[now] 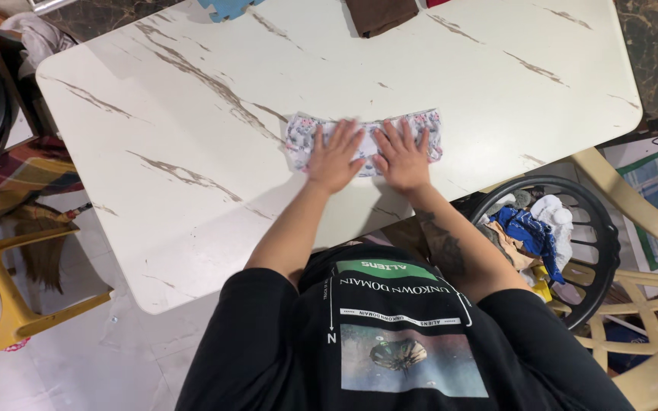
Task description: The person takes various pieces of underwear from a laundry basket and folds them one by one on a white table. The items include red, brown, floral, peach, light green, and striped underwear. Each piece is smoothed out and folded into a compact rectangle before being placed on the table.
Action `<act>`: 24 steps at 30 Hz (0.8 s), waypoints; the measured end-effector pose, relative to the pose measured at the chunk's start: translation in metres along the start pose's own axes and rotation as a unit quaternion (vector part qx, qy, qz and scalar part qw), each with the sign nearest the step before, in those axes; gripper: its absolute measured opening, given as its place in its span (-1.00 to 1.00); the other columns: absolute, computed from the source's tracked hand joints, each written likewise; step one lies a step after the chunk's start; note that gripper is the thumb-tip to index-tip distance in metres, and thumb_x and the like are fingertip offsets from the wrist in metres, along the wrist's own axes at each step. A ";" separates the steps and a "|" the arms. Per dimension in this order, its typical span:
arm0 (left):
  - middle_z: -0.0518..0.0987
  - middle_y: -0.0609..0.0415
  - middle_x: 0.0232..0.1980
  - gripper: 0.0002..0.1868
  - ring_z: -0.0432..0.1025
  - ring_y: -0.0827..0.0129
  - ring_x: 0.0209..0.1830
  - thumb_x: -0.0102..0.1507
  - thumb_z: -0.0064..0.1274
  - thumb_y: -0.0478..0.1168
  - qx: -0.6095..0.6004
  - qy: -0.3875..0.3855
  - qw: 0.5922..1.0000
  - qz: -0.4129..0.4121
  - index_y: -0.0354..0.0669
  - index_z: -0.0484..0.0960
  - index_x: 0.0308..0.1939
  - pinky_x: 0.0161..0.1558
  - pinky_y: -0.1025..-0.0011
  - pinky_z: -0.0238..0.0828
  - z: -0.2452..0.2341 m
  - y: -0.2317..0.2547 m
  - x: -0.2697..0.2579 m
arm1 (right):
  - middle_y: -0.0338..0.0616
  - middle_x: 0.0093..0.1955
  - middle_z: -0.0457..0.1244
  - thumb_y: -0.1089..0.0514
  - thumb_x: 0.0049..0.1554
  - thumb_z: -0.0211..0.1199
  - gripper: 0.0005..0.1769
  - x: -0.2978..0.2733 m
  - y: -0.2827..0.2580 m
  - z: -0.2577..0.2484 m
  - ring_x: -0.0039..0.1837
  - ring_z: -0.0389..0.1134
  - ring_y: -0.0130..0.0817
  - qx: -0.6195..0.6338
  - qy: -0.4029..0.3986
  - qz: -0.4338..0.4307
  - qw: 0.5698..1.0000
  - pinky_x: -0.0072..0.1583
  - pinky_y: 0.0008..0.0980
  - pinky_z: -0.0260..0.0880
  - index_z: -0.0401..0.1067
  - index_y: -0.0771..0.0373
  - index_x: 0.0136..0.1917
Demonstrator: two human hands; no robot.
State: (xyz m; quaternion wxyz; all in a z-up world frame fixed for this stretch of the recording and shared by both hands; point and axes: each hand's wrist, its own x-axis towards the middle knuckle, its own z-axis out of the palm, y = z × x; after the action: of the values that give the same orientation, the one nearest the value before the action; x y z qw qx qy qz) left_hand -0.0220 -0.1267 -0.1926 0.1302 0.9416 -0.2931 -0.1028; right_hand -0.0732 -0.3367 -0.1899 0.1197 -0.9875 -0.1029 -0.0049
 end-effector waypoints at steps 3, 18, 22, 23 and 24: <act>-0.20 -0.01 0.68 -0.06 -0.35 0.09 0.68 0.28 -0.26 0.46 0.018 -0.094 0.993 -0.074 0.06 0.00 0.59 0.53 -0.16 -0.57 -0.029 -0.028 -0.020 | -0.01 0.66 -0.13 -0.30 0.25 -0.08 -0.27 -0.001 0.025 -0.013 0.65 -0.26 0.17 0.001 -0.031 0.058 0.998 0.50 0.35 -0.49 0.18 0.04 0.57; 0.71 0.05 -0.12 -0.55 0.56 0.47 -0.31 0.36 0.01 0.08 -0.686 0.049 0.709 -0.156 -0.21 0.64 0.09 -0.22 0.51 0.56 0.002 -0.010 -0.018 | 0.11 -0.09 0.42 0.25 0.06 0.42 -0.75 0.011 0.026 -0.015 -0.07 0.48 -0.05 0.283 0.219 0.214 0.909 0.00 -0.21 0.46 0.48 0.43 -0.03; 0.63 0.04 -0.28 -0.42 0.52 0.35 -0.36 0.31 0.00 0.22 -0.801 -0.043 0.510 -0.311 -0.28 0.63 -0.03 -0.30 0.40 0.43 0.011 0.007 0.008 | 0.05 -0.03 0.42 0.29 0.05 0.39 -0.71 0.024 -0.035 -0.006 -0.03 0.49 -0.23 0.387 0.118 0.163 0.900 0.02 -0.29 0.50 0.47 0.41 0.05; 0.58 0.06 -0.33 -0.41 0.42 0.36 -0.41 0.32 0.06 0.22 -0.764 -0.036 0.562 -0.314 -0.31 0.66 -0.03 -0.39 0.39 0.25 0.016 0.007 0.011 | 0.05 0.01 0.41 0.32 0.05 0.37 -0.68 0.023 -0.044 -0.006 -0.02 0.48 -0.22 0.406 0.084 0.138 0.900 0.02 -0.28 0.48 0.48 0.42 0.10; 0.54 0.07 -0.38 -0.40 0.33 0.36 -0.47 0.33 0.13 0.22 -0.725 -0.028 0.612 -0.316 -0.34 0.69 -0.03 -0.49 0.38 0.07 0.022 0.006 0.012 | 0.01 0.03 0.40 0.33 0.07 0.30 -0.67 0.021 -0.048 -0.006 0.00 0.48 -0.24 0.479 0.055 0.160 0.861 0.02 -0.30 0.51 0.45 0.37 0.13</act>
State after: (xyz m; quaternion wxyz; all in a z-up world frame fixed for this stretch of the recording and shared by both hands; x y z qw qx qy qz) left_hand -0.0210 -0.1422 -0.2129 0.7210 0.5715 0.1893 -0.3432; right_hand -0.0621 -0.2881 -0.1719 0.5825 -0.8095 0.0734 0.0103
